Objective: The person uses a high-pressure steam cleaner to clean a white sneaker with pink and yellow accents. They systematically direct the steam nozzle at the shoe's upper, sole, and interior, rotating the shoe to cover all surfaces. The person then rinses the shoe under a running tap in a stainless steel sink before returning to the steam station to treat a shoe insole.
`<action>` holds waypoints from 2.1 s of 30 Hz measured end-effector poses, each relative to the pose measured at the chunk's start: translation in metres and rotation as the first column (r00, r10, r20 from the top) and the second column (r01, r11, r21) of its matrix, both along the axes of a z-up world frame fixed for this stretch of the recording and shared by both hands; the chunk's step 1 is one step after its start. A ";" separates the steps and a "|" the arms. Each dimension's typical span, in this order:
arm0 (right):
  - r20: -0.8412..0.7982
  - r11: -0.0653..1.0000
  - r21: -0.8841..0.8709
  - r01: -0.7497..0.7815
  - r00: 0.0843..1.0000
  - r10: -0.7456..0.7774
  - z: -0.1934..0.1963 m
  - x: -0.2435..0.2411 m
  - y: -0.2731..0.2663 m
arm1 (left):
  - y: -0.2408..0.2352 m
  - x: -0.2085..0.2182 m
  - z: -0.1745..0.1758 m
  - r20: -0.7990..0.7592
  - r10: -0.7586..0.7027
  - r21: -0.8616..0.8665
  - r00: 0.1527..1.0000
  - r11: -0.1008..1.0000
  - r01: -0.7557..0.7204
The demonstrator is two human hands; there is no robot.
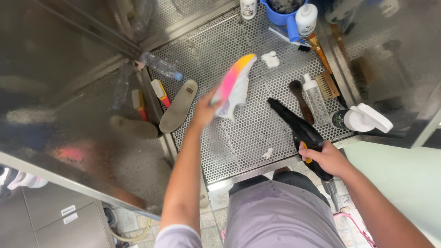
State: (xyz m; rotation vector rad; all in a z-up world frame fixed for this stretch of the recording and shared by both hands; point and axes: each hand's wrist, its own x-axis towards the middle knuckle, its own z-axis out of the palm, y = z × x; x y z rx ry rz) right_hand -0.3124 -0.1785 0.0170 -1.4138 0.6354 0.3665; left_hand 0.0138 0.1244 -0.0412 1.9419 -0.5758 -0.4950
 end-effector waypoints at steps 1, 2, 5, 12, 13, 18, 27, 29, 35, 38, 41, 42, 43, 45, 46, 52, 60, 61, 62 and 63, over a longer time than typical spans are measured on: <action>0.009 0.999 -0.001 -0.054 0.999 0.054 0.005 0.001 -0.002 | -0.006 0.027 0.002 -0.002 -0.054 0.003 0.999 0.999 0.054; 0.013 0.994 -0.002 -0.111 0.994 0.111 0.010 0.002 -0.004 | -0.012 0.047 0.004 -0.008 -0.105 0.007 0.994 0.994 0.105; -0.049 0.957 -0.119 -0.265 0.964 0.260 0.025 0.006 0.004 | -0.019 0.088 0.023 0.034 -0.107 0.304 0.994 0.948 0.092; 0.043 0.936 -0.220 -0.273 0.956 0.289 0.039 0.034 0.045 | -0.035 0.119 0.018 0.264 -0.059 0.459 0.963 0.886 -0.072; 0.046 0.936 -0.227 -0.269 0.957 0.286 0.042 0.038 0.051 | -0.035 0.124 0.014 0.214 -0.049 0.468 0.976 0.882 -0.058; 0.085 0.940 -0.254 -0.227 0.963 0.256 0.053 0.053 0.067 | -0.032 0.136 0.004 0.160 -0.025 0.414 0.987 0.909 -0.044; 0.052 0.927 -0.243 -0.284 0.951 0.305 0.053 0.073 0.073 | -0.048 0.114 0.051 0.034 0.091 0.544 0.995 0.834 -0.095; 0.057 0.931 -0.230 -0.283 0.951 0.303 0.051 0.074 0.073 | -0.049 0.114 0.052 0.002 0.109 0.571 0.994 0.816 -0.091; 0.047 0.934 -0.219 -0.281 0.953 0.298 0.050 0.083 0.072 | -0.044 0.119 0.041 0.049 0.041 0.525 0.998 0.849 -0.061; 0.071 0.938 -0.227 -0.260 0.957 0.283 0.048 0.083 0.071 | -0.045 0.118 0.040 0.083 0.047 0.552 0.995 0.829 -0.086; 0.079 0.942 -0.218 -0.255 0.957 0.278 0.044 0.085 0.071 | -0.044 0.117 0.042 0.070 0.053 0.568 0.996 0.819 -0.083; 0.075 0.945 -0.207 -0.254 0.959 0.274 0.044 0.085 0.070 | -0.045 0.116 0.041 0.081 0.053 0.561 0.995 0.823 -0.089; 0.066 0.942 -0.213 -0.259 0.958 0.278 0.043 0.085 0.070 | -0.045 0.116 0.041 0.092 0.052 0.553 0.994 0.828 -0.095; 0.052 0.937 -0.224 -0.267 0.957 0.286 0.044 0.086 0.070 | -0.046 0.116 0.042 0.097 0.060 0.554 0.993 0.826 -0.104; 0.060 0.939 -0.222 -0.263 0.957 0.282 0.044 0.086 0.070 | -0.046 0.115 0.043 0.089 0.069 0.562 0.994 0.820 -0.107; 0.069 0.939 -0.205 -0.277 0.953 0.296 0.042 0.087 0.068 | -0.047 0.112 0.045 0.067 0.094 0.573 0.993 0.811 -0.115; 0.065 0.965 -0.134 -0.227 0.969 0.237 0.044 0.084 0.067 | -0.041 0.112 0.033 0.131 0.053 0.526 0.990 0.843 -0.115; 0.051 0.960 -0.137 -0.244 0.966 0.253 0.044 0.083 0.068 | -0.040 0.111 0.032 0.128 0.053 0.522 0.990 0.845 -0.113; 0.039 0.956 -0.140 -0.258 0.963 0.266 0.044 0.083 0.068 | -0.041 0.113 0.032 0.127 0.050 0.518 0.991 0.848 -0.109; 0.026 0.952 -0.143 -0.272 0.960 0.278 0.044 0.083 0.068 | -0.041 0.114 0.031 0.146 0.040 0.515 0.988 0.850 -0.111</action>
